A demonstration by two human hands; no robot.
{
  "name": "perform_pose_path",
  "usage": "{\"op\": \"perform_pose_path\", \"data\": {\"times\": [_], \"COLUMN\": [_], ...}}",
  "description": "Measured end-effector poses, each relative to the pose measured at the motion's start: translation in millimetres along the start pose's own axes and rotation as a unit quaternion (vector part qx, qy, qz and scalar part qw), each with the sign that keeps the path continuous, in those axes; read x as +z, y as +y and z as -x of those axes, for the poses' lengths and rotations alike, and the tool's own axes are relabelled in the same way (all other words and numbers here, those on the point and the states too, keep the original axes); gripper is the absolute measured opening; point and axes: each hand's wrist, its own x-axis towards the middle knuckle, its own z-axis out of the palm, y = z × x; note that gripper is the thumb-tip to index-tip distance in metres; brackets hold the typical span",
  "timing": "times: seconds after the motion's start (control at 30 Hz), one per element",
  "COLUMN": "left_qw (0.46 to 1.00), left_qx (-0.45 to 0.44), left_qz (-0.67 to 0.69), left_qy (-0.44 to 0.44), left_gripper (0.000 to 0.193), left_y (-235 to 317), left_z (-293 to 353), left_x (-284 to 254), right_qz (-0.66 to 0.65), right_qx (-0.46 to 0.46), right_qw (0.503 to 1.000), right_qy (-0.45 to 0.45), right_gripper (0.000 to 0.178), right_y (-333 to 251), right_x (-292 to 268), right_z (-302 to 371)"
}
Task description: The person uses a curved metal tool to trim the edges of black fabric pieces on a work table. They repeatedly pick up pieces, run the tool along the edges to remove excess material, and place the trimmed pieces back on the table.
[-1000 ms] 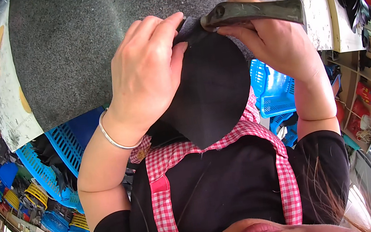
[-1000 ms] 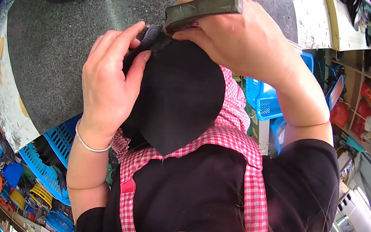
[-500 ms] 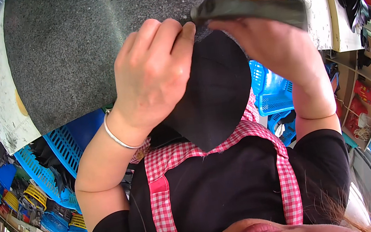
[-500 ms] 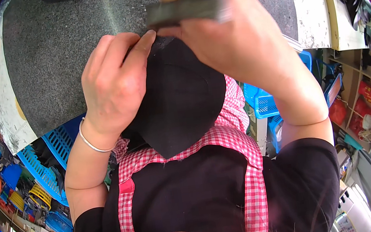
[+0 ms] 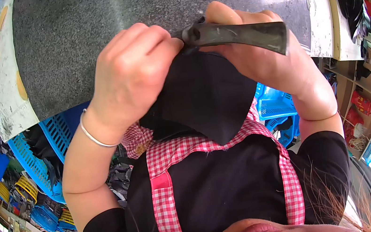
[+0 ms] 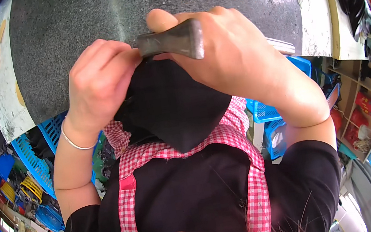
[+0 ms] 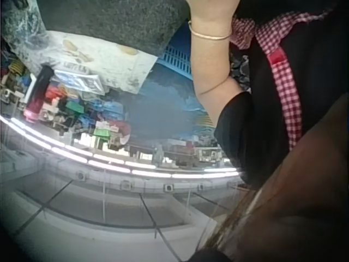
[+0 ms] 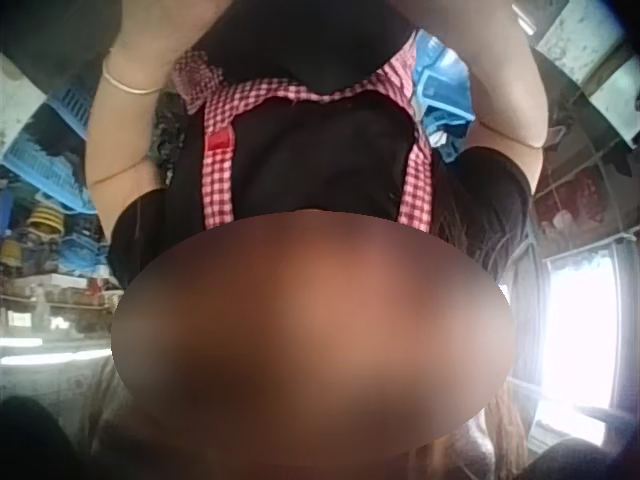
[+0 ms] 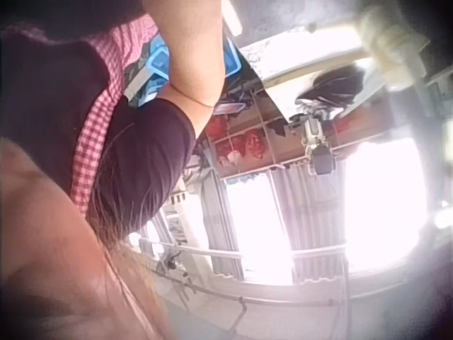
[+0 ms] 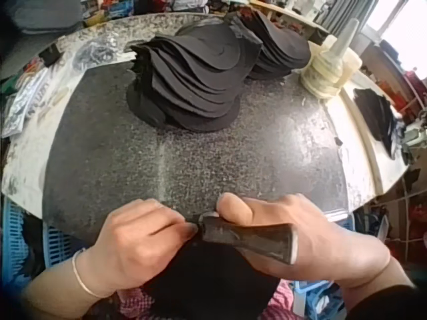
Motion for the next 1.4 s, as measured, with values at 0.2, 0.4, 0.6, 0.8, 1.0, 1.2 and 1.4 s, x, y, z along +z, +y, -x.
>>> {"op": "perform_pose_path", "data": {"times": [0.2, 0.4, 0.6, 0.8, 1.0, 1.2, 1.4], "left_qw": [1.0, 0.999, 0.998, 0.992, 0.99, 0.983, 0.993], "left_qx": [0.009, -0.038, -0.025, 0.074, 0.128, 0.099, 0.108], "left_qz": [-0.023, 0.015, -0.009, 0.095, -0.05, -0.129, 0.044], "left_qy": [0.017, 0.017, 0.058, 0.033, -0.023, -0.081, -0.027], "left_gripper": [0.016, 0.021, 0.025, 0.045, 0.067, 0.072, 0.07], "left_y": [-5.9, -2.3, 0.3, 24.0, 20.1, 33.5, 35.4], "left_z": [16.8, 32.0, 46.7, 56.1, 63.7, 50.5, 37.5], "left_x": [-6.8, -13.2, -14.5, -16.1, 32.2, 27.0, 20.8], "right_qz": [0.006, -0.042, -0.042, 0.001, -0.039, -0.083, -0.16], "right_qx": [-0.029, -0.052, -0.06, -0.054, -0.049, -0.076, 0.009], "right_qw": [1.0, 0.998, 0.996, 0.998, 0.998, 0.992, 0.976], "right_qy": [-0.005, 0.018, 0.041, 0.015, 0.011, 0.065, 0.148], "right_gripper": [0.028, 0.027, 0.029, 0.024, 0.021, 0.018, 0.018], "right_y": [-4.4, -12.7, -13.6, -28.2, -35.1, -36.0, -21.2], "right_x": [2.9, 6.4, 15.3, 18.4, 26.1, -3.9, -23.6], "right_z": [-9.4, -19.4, -23.4, -23.0, -18.4, -11.1, 28.5]}}
